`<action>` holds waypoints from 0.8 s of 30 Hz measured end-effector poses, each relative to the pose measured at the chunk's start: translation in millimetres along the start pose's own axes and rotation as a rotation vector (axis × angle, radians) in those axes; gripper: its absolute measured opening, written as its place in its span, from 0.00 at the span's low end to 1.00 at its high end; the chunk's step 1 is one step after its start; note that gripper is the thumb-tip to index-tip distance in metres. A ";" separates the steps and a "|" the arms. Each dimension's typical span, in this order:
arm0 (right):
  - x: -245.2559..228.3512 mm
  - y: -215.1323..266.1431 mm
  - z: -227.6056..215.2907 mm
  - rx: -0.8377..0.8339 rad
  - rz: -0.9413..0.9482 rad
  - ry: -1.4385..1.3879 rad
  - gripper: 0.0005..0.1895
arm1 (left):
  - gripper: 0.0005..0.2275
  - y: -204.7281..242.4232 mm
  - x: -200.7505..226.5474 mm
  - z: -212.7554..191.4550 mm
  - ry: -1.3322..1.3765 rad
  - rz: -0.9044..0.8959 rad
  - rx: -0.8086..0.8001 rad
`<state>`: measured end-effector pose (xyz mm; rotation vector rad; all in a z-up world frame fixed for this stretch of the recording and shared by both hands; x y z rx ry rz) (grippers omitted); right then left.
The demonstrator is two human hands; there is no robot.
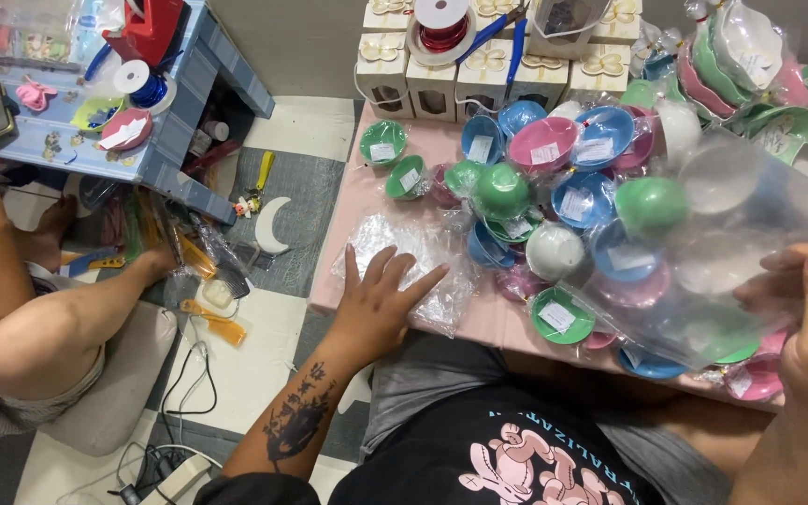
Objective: A person is sitting on the floor and packing various colorful plastic bowls into a clear plastic bag.
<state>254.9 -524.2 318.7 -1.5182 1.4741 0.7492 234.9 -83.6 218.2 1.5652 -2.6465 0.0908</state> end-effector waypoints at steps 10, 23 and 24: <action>106.5 29.3 -51.3 0.115 0.140 -0.102 0.20 | 0.32 -47.7 -18.0 -13.7 -0.036 0.178 -0.358; 260.5 62.5 -165.3 0.191 0.047 -0.033 0.35 | 0.39 -51.9 -10.7 -8.7 0.178 0.209 -0.030; 250.9 61.7 -162.5 0.255 0.160 -0.093 0.31 | 0.39 -48.3 -10.6 -12.2 0.185 0.221 0.005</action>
Point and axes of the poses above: each hand's wrist, its own y-axis away from the middle knuckle, its own z-axis out of the palm, x = y × z, the point moved 3 cm from there along -y, towards the middle knuckle, and after that the axes turned 9 degrees about -x, right-handed, at the moved point
